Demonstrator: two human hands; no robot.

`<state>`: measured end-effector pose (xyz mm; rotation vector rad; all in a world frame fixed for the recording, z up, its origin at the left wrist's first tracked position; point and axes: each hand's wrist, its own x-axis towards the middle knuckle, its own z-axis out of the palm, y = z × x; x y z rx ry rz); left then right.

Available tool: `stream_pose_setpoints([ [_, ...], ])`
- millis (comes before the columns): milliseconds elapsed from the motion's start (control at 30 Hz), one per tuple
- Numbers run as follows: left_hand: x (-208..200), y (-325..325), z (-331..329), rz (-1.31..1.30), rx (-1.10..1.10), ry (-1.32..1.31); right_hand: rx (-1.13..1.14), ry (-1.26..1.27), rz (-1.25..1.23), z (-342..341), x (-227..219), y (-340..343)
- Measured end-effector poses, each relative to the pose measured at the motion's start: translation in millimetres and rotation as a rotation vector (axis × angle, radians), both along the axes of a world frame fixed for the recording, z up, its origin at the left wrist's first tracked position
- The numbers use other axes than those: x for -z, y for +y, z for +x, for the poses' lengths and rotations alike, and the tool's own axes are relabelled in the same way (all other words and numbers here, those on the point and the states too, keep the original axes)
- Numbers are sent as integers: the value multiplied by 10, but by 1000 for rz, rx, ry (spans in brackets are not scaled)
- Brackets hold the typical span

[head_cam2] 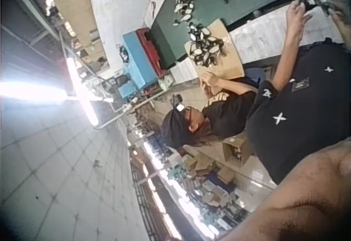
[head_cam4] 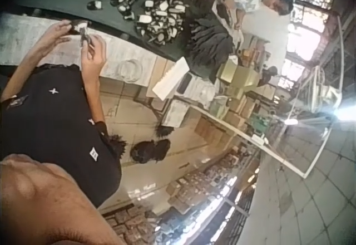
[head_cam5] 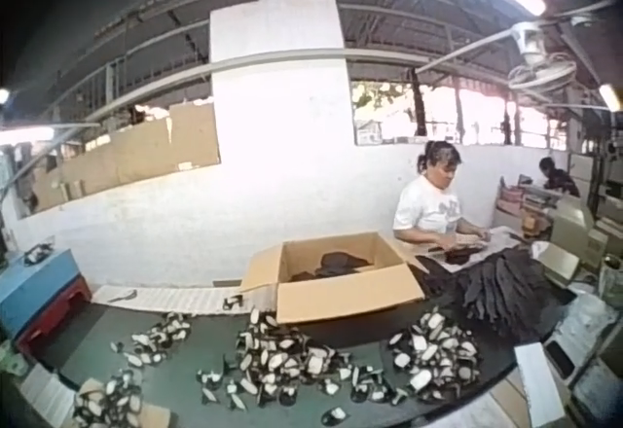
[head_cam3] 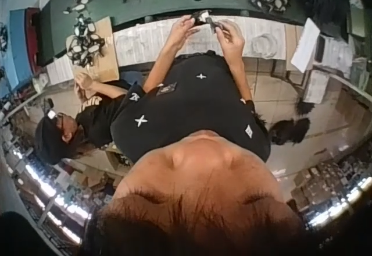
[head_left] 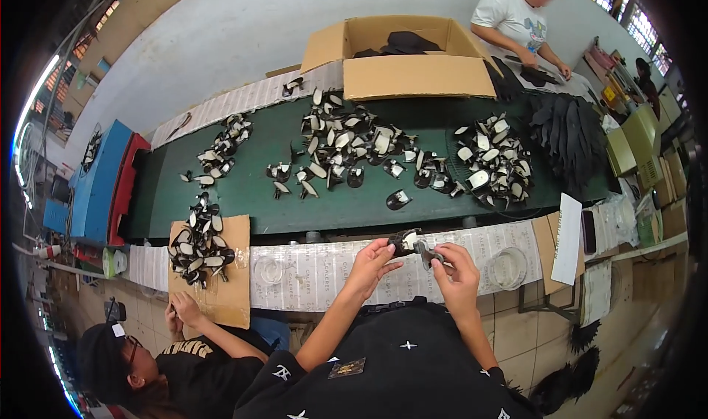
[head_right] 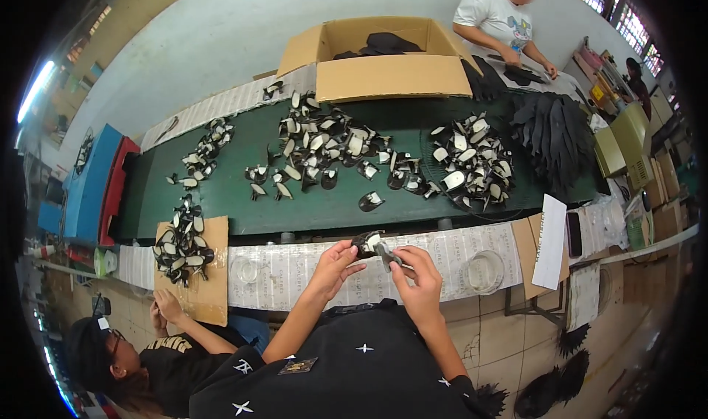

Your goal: Applying glue and assembling components for shoes in a factory setting.

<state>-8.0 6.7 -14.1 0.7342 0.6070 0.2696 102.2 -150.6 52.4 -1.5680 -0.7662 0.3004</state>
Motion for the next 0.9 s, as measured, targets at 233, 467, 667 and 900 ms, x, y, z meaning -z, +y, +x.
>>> stream_pose_setpoints([
  [233,-279,-36,115,102,57,-106,90,-193,-9,10,-115,17],
  [467,-334,-85,168,140,66,-80,86,-383,-89,58,7,1],
  [667,-299,-42,188,98,75,-52,43,107,3,90,93,-1],
  [900,-326,-31,158,99,66,-46,-66,687,297,165,140,-80],
])
